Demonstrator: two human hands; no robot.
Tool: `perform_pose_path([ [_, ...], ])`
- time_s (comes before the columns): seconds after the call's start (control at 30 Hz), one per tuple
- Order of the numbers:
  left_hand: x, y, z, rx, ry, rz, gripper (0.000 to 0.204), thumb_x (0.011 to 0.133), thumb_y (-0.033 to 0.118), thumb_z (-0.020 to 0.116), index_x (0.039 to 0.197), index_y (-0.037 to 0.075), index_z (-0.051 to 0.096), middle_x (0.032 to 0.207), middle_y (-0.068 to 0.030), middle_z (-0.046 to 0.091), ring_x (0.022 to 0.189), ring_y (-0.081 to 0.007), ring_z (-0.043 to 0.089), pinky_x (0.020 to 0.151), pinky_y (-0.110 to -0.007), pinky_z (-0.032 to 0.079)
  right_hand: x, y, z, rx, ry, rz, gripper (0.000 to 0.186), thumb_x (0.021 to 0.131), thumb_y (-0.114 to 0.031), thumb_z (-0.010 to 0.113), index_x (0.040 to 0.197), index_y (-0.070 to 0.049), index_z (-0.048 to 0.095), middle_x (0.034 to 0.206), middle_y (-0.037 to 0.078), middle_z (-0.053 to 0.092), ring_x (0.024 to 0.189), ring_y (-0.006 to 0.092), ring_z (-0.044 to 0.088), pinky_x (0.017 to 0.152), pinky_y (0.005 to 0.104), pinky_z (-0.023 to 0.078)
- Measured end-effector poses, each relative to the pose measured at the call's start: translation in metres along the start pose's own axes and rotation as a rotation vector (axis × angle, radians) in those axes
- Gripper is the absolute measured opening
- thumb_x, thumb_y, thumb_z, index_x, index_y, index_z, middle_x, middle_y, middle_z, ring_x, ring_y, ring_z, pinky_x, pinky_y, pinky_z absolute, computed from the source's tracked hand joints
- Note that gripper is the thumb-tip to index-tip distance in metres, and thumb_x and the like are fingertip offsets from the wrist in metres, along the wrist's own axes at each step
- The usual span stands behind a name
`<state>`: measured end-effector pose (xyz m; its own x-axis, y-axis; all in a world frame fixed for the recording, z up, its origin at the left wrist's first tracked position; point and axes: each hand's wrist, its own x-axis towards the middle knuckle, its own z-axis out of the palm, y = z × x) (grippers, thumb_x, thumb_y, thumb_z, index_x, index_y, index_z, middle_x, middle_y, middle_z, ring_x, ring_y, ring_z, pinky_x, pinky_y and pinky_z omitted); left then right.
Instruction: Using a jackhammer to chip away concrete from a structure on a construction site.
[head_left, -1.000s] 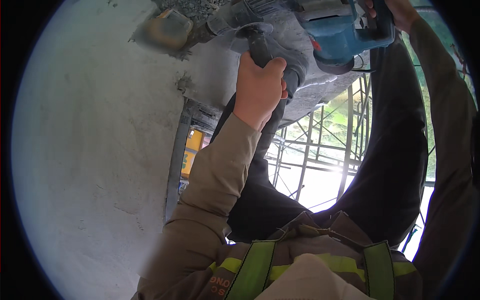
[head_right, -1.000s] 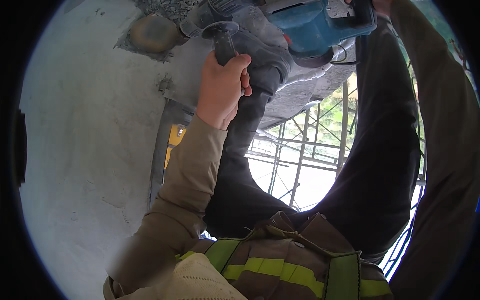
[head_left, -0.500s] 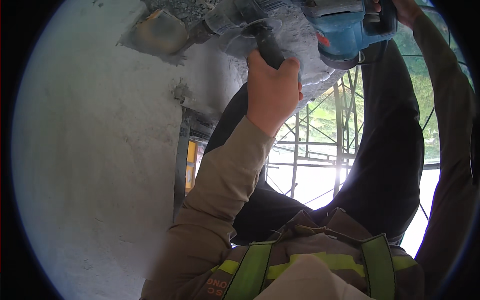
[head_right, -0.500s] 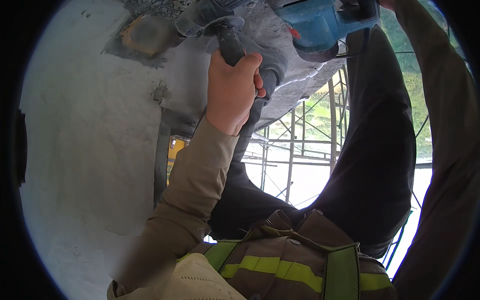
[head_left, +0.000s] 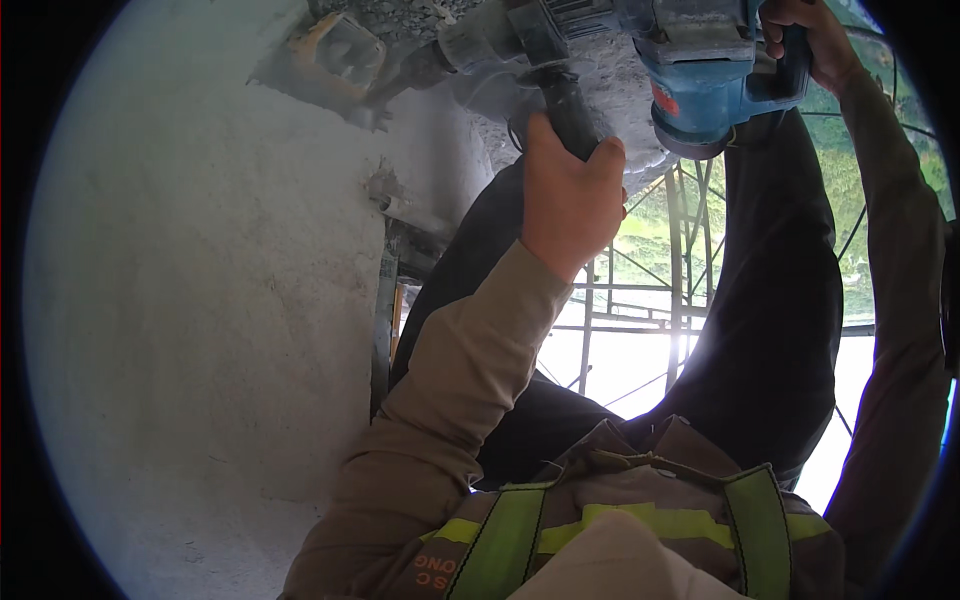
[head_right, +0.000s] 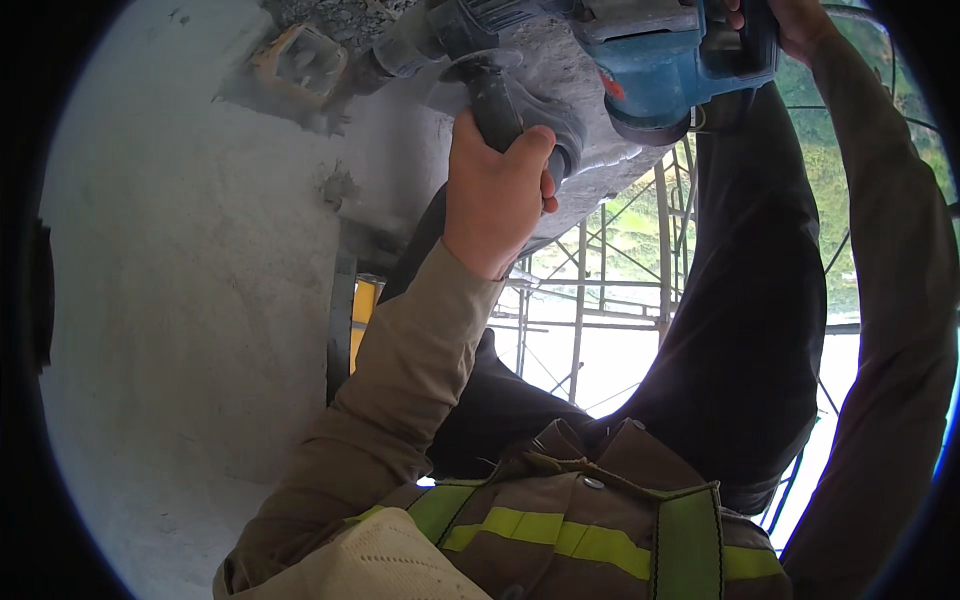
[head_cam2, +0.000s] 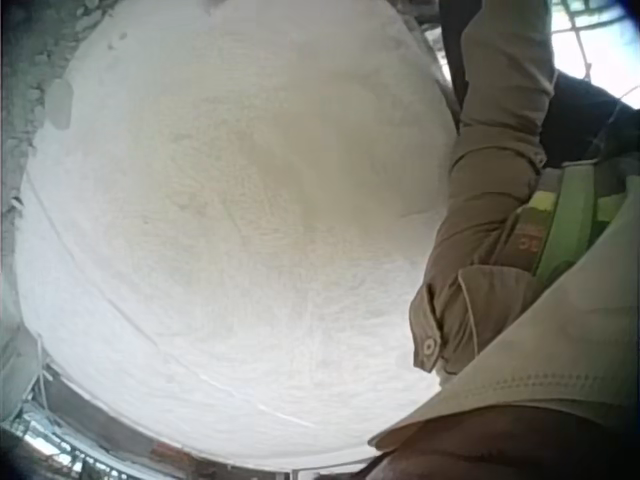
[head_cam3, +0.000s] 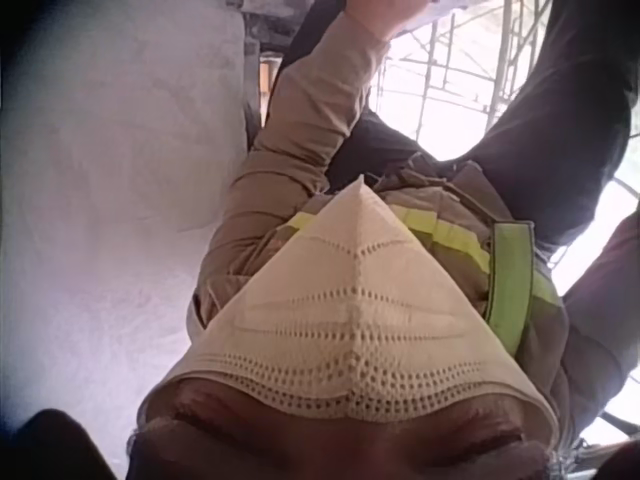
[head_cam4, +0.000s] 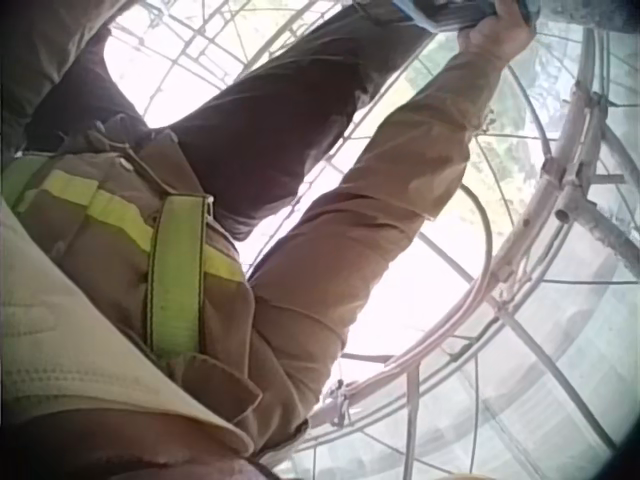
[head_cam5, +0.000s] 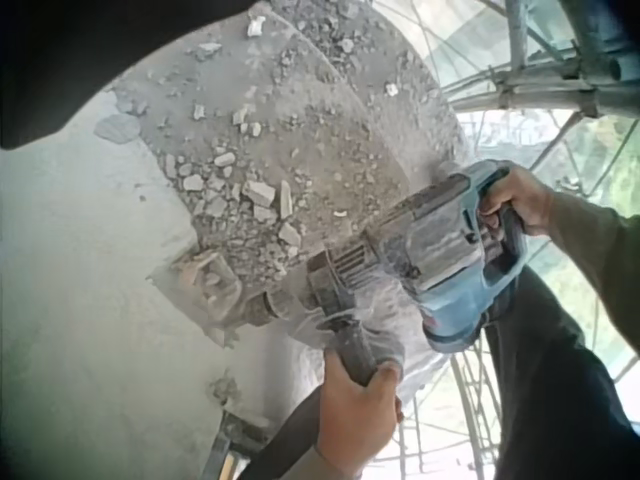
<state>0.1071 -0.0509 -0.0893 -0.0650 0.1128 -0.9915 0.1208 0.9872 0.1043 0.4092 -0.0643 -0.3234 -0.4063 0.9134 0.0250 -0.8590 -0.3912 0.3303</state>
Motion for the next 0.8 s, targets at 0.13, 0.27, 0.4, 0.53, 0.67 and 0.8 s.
perform_pose_path([
  [0.13,-0.004,0.018,-0.021,0.036,0.043,-0.036,0.035,0.089,0.006,0.064,0.114,-0.003,0.041,0.076,-0.0093,0.057,0.049,-0.0131,0.056,0.041,-0.031,0.045,0.042,0.02,0.092,-1.095,1.249,0.347,0.013,0.07,-0.005,0.062,0.076,0.006,0.068,0.062,0.016,0.063,0.05,0.0285,0.061,0.048,0.0392,0.051],
  [0.27,-0.006,0.014,-0.019,0.053,0.047,-0.068,0.037,0.089,0.007,0.065,0.117,-0.002,0.042,0.074,-0.0075,0.057,0.048,-0.0124,0.054,0.041,-0.03,0.045,0.039,0.024,0.107,-1.103,1.338,0.342,0.014,0.07,-0.003,0.062,0.08,0.005,0.068,0.062,0.015,0.062,0.049,0.0266,0.061,0.049,0.0373,0.052],
  [0.4,-0.005,0.015,-0.028,0.072,0.025,-0.034,0.034,0.089,0.009,0.065,0.114,-0.001,0.044,0.071,-0.0068,0.056,0.047,-0.0123,0.054,0.041,-0.03,0.045,0.041,0.037,0.122,-1.079,1.39,0.327,0.015,0.071,-0.002,0.062,0.082,0.005,0.069,0.062,0.014,0.062,0.049,0.0253,0.06,0.049,0.0359,0.052],
  [0.53,-0.015,0.012,-0.038,0.139,0.008,0.037,0.026,0.089,0.008,0.065,0.106,0.002,0.047,0.069,-0.0057,0.055,0.045,-0.0118,0.053,0.041,-0.029,0.044,0.05,0.048,0.159,-1.263,1.3,0.274,0.013,0.073,-0.002,0.064,0.083,0.005,0.068,0.063,0.012,0.064,0.048,0.022,0.06,0.048,0.034,0.051],
  [0.67,-0.04,0.008,-0.063,0.354,0.053,-0.045,0.019,0.09,0.007,0.065,0.099,0.004,0.049,0.068,-0.0045,0.055,0.044,-0.0115,0.053,0.04,-0.029,0.043,0.007,0.08,0.186,-1.173,1.049,0.39,0.011,0.088,-0.011,0.067,0.088,-0.001,0.061,0.074,0.005,0.06,0.063,0.0139,0.056,0.063,0.0294,0.046],
  [0.8,-0.06,0.004,-0.059,0.411,0.082,-0.066,0.017,0.09,0.006,0.065,0.098,0.004,0.05,0.067,-0.0034,0.054,0.043,-0.0111,0.052,0.04,-0.029,0.042,-0.016,0.094,0.214,-1.174,0.991,0.382,0.012,0.087,-0.01,0.067,0.091,0.0,0.062,0.074,0.005,0.06,0.063,0.0138,0.057,0.062,0.0296,0.046],
])
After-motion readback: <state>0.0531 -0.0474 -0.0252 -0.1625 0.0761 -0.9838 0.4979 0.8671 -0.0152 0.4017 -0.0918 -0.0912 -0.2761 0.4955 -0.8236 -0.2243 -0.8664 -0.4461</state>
